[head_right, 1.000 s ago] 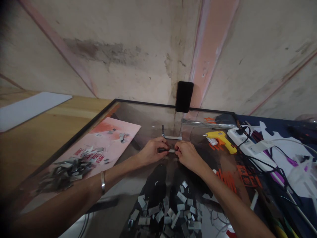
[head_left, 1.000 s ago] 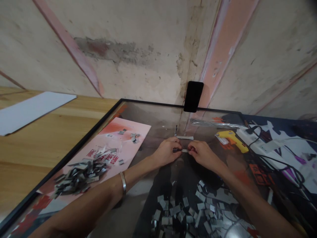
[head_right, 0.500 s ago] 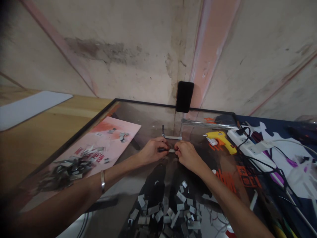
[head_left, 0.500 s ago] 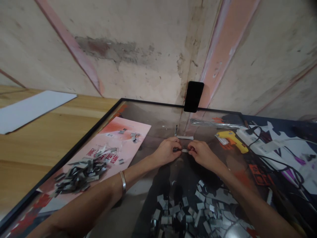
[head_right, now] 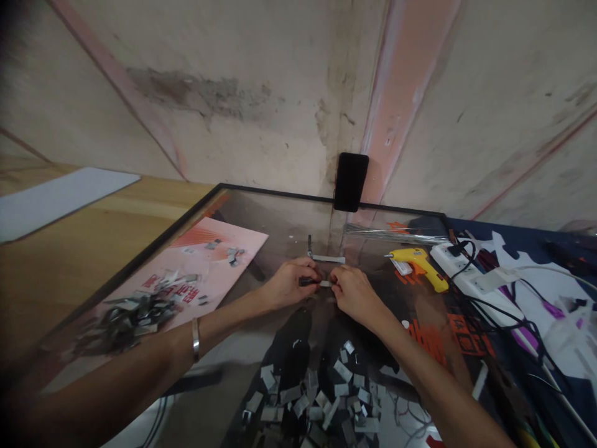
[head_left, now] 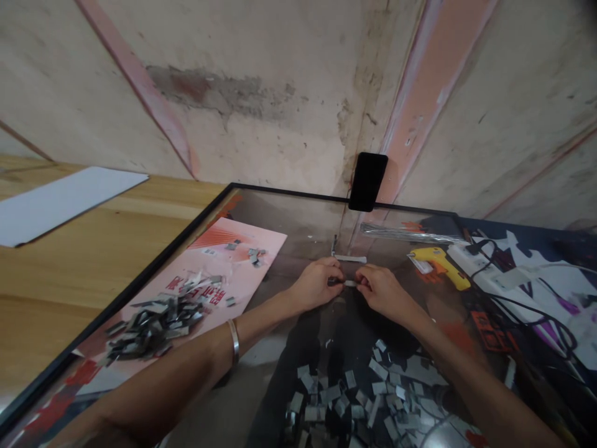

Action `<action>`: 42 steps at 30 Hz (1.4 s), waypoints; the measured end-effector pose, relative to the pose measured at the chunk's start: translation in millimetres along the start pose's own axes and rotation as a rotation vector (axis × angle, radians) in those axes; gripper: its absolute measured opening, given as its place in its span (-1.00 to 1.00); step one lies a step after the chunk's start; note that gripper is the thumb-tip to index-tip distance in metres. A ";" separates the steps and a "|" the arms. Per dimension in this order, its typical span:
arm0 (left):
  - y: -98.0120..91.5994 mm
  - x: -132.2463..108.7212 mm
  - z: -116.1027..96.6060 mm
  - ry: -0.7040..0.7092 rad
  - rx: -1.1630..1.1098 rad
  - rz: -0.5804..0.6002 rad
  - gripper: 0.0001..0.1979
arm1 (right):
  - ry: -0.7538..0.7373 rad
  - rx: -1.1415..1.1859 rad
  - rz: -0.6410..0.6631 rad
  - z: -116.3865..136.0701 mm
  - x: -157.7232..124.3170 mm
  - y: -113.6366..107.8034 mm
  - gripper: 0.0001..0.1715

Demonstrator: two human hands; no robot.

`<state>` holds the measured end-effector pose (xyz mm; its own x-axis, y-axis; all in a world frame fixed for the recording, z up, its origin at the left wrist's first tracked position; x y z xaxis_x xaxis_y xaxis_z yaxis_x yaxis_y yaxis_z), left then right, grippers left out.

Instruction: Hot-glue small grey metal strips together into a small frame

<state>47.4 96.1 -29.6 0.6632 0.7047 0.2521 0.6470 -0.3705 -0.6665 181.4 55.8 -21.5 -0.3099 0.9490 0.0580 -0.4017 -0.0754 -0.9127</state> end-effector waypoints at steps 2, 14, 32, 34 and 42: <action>0.6 0.2 1.8 0.006 0.005 -0.008 -0.92 | -0.001 -0.004 0.000 0.4 0.3 0.7 -0.89; -0.5 -0.4 1.6 0.009 0.033 -0.017 -0.93 | -0.010 0.032 -0.041 1.4 -1.6 -2.7 -0.80; -2.8 -0.8 -0.9 0.013 0.024 -0.028 -0.92 | -0.029 0.075 -0.024 -0.3 -2.7 -3.6 -0.81; -3.1 -0.7 -1.5 0.011 0.024 -0.028 -0.92 | -0.015 0.076 -0.022 -0.2 -2.8 -4.0 -0.79; -3.1 -1.3 -1.9 0.012 0.037 -0.027 -0.91 | -0.021 0.084 -0.024 0.1 -2.5 -4.9 -0.81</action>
Point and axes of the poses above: each hand's wrist, its own x-axis towards the middle knuckle, its own y-axis out of the palm, z = x × y, the point moved 6 cm from there along x, towards the middle knuckle, and after that the axes turned 6 degrees about -y, right-handed, at the moved point
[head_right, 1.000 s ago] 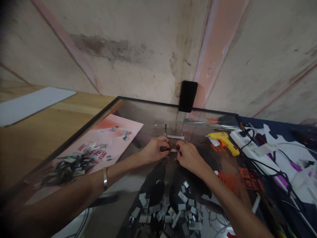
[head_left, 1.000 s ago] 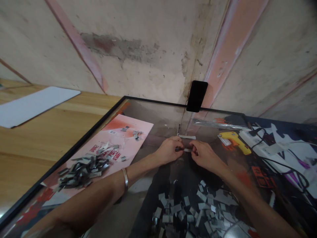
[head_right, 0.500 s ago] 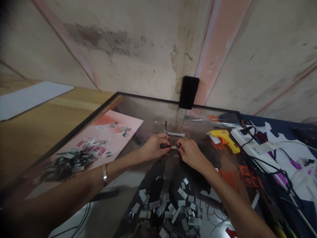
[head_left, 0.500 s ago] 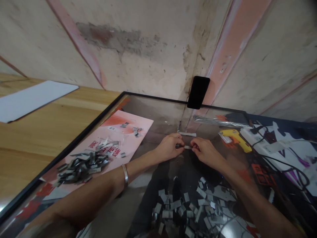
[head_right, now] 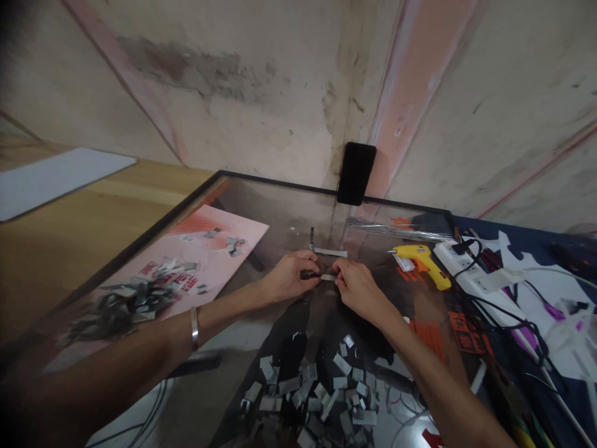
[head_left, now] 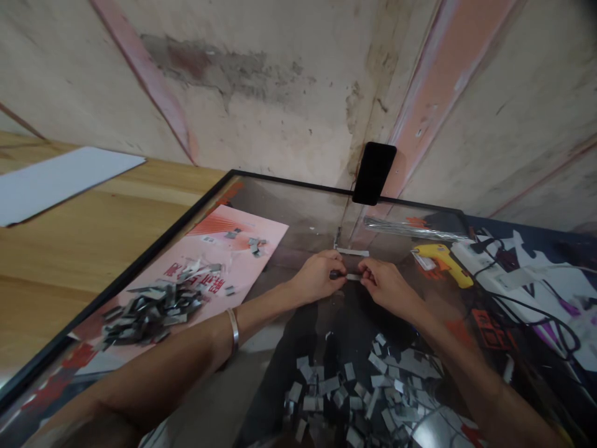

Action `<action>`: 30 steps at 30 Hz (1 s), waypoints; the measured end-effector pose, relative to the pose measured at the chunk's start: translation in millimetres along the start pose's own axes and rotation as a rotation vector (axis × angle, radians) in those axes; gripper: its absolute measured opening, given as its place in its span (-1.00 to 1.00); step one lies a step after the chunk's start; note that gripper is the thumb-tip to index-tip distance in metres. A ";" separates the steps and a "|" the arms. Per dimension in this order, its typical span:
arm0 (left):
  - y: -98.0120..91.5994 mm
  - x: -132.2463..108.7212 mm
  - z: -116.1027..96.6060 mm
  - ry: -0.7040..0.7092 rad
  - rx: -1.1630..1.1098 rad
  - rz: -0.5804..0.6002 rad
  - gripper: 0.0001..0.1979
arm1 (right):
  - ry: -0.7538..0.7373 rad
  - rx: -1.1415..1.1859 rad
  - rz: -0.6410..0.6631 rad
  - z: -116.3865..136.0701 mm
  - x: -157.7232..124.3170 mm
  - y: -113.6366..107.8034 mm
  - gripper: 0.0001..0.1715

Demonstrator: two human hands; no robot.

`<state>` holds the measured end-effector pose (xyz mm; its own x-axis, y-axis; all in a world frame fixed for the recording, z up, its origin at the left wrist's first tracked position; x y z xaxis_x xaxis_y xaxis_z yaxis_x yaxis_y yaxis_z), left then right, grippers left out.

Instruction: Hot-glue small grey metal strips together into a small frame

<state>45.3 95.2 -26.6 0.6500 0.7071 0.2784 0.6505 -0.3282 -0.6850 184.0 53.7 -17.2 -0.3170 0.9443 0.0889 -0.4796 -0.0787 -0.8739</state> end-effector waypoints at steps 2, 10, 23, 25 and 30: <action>0.2 0.0 0.1 0.001 0.003 0.000 -0.92 | -0.004 -0.002 0.001 -1.3 0.1 0.9 -0.81; 0.8 0.3 1.1 -0.004 0.006 0.004 -0.92 | -0.022 0.001 0.005 1.1 0.7 -0.8 -0.84; 0.5 0.4 1.3 0.002 -0.001 -0.001 -0.91 | -0.019 0.047 -0.001 1.3 0.7 -2.5 -0.84; 0.5 0.1 1.9 -0.008 0.004 -0.003 -0.91 | -0.014 0.056 -0.003 1.0 0.5 -3.2 -0.84; 0.3 -0.2 1.8 -0.014 -0.011 -0.001 -0.92 | 0.005 0.050 -0.015 -1.6 0.4 -4.9 -0.85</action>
Point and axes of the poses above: each hand's wrist, its own x-axis towards the middle knuckle, its own y-axis out of the palm, z = x × y, the point moved 6 cm from there along x, towards the middle knuckle, and after that the axes turned 6 degrees about -y, right-handed, at the moved point
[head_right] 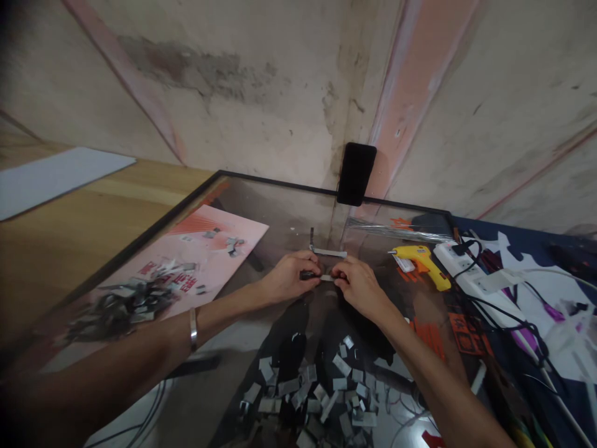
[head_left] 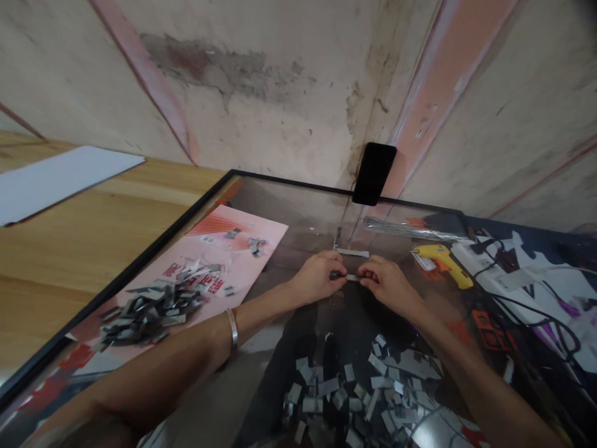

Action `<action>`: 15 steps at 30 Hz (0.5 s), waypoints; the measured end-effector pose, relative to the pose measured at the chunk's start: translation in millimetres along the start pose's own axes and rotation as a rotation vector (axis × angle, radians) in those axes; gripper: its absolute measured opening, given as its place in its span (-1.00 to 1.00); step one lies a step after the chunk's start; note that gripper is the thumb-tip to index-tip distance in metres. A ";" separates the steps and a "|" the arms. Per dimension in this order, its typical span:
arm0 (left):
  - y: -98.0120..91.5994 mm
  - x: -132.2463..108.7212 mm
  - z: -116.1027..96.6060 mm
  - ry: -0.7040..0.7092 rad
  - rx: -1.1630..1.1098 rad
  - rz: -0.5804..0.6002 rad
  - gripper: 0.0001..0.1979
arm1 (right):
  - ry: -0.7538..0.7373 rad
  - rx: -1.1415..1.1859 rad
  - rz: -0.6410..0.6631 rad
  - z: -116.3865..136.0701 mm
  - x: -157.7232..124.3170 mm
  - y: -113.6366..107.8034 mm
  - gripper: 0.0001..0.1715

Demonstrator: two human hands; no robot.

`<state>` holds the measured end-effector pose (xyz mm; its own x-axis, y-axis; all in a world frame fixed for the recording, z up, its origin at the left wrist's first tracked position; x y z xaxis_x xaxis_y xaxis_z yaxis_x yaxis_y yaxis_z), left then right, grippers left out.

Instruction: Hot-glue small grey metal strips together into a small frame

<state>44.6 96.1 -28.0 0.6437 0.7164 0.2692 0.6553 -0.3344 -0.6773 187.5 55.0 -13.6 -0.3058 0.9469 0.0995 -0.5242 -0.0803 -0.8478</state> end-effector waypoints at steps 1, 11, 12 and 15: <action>-0.1 0.0 -0.2 0.001 -0.004 0.000 -0.92 | 0.002 0.001 -0.006 -0.8 0.1 -0.3 -0.86; 1.1 0.0 1.8 0.009 0.005 -0.013 -0.92 | -0.017 0.034 -0.031 -0.9 0.2 0.1 -0.86; 1.5 0.0 1.9 0.010 0.003 -0.010 -0.92 | -0.021 0.036 -0.032 -0.5 0.3 0.3 -0.85; 2.0 0.0 2.1 0.011 -0.001 -0.006 -0.92 | -0.019 0.055 -0.040 -0.9 0.7 0.9 -0.83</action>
Point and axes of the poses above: each hand's wrist, its own x-axis towards the middle knuckle, its own y-axis out of the palm, z = x × y, the point moved 6 cm from there along x, towards the middle knuckle, and after that the axes turned 6 degrees about -y, right-handed, at the moved point
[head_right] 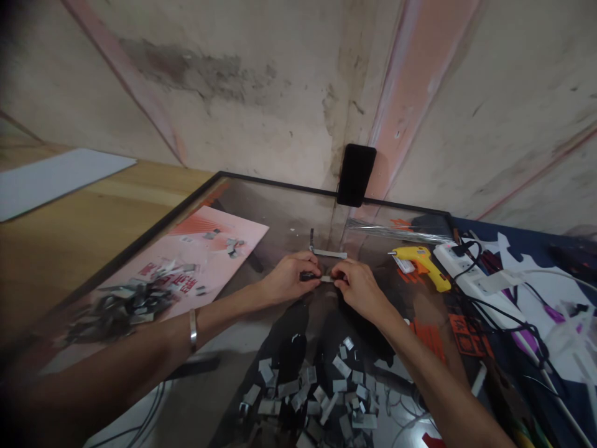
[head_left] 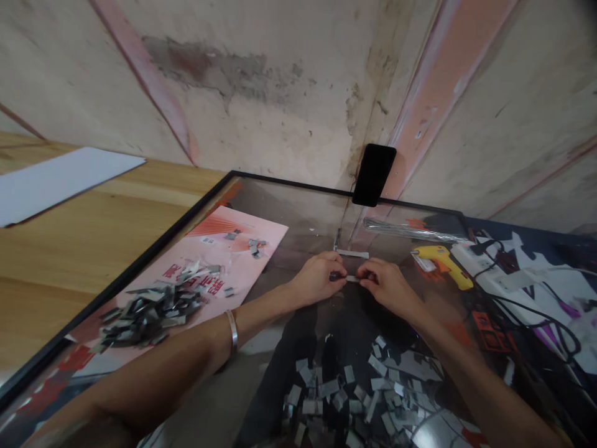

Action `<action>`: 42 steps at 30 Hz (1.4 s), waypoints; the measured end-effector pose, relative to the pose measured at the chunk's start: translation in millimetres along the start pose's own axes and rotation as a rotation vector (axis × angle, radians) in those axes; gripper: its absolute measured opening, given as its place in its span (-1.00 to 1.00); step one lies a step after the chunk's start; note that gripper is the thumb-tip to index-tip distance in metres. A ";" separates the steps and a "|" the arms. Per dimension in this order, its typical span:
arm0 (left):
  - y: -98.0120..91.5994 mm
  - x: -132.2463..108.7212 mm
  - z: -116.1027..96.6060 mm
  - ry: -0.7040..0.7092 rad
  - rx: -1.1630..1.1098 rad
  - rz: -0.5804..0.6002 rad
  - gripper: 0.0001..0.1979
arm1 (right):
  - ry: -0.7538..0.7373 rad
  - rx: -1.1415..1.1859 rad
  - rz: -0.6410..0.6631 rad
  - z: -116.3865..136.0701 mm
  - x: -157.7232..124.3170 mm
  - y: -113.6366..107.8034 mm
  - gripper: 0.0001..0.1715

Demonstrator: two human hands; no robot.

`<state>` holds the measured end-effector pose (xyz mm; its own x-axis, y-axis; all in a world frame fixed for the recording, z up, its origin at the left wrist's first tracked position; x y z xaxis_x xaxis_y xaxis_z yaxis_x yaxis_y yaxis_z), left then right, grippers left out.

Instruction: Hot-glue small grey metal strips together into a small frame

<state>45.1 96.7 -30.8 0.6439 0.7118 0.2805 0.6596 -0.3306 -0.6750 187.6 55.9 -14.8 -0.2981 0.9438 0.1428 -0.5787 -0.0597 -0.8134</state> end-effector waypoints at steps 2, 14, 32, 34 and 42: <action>-0.3 0.0 -0.1 -0.005 -0.004 -0.004 -0.92 | 0.012 0.032 -0.010 -1.0 0.1 0.3 -0.79; -2.3 0.3 -3.0 -0.022 0.011 0.010 -0.92 | 0.032 0.078 -0.020 1.1 0.1 -1.5 -0.79; -2.3 -0.2 -4.3 0.017 0.019 0.006 -0.93 | 0.036 0.048 0.008 1.6 0.8 0.0 -0.79; -2.1 -0.3 -4.2 0.018 0.017 0.009 -0.93 | 0.033 0.050 0.011 0.6 0.6 0.6 -0.79; -2.4 0.7 -2.3 0.005 0.014 0.031 -0.91 | 0.031 0.051 0.008 -1.1 0.6 1.1 -0.81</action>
<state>44.9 96.6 -27.4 0.6658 0.6984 0.2626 0.6337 -0.3435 -0.6931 187.5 56.7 -16.2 -0.2802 0.9526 0.1181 -0.6147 -0.0836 -0.7843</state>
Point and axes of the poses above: each hand's wrist, its own x-axis towards the middle knuckle, its own y-axis out of the palm, z = x × y, the point moved 6 cm from there along x, towards the middle knuckle, and after that the axes turned 6 degrees about -y, right-handed, at the moved point
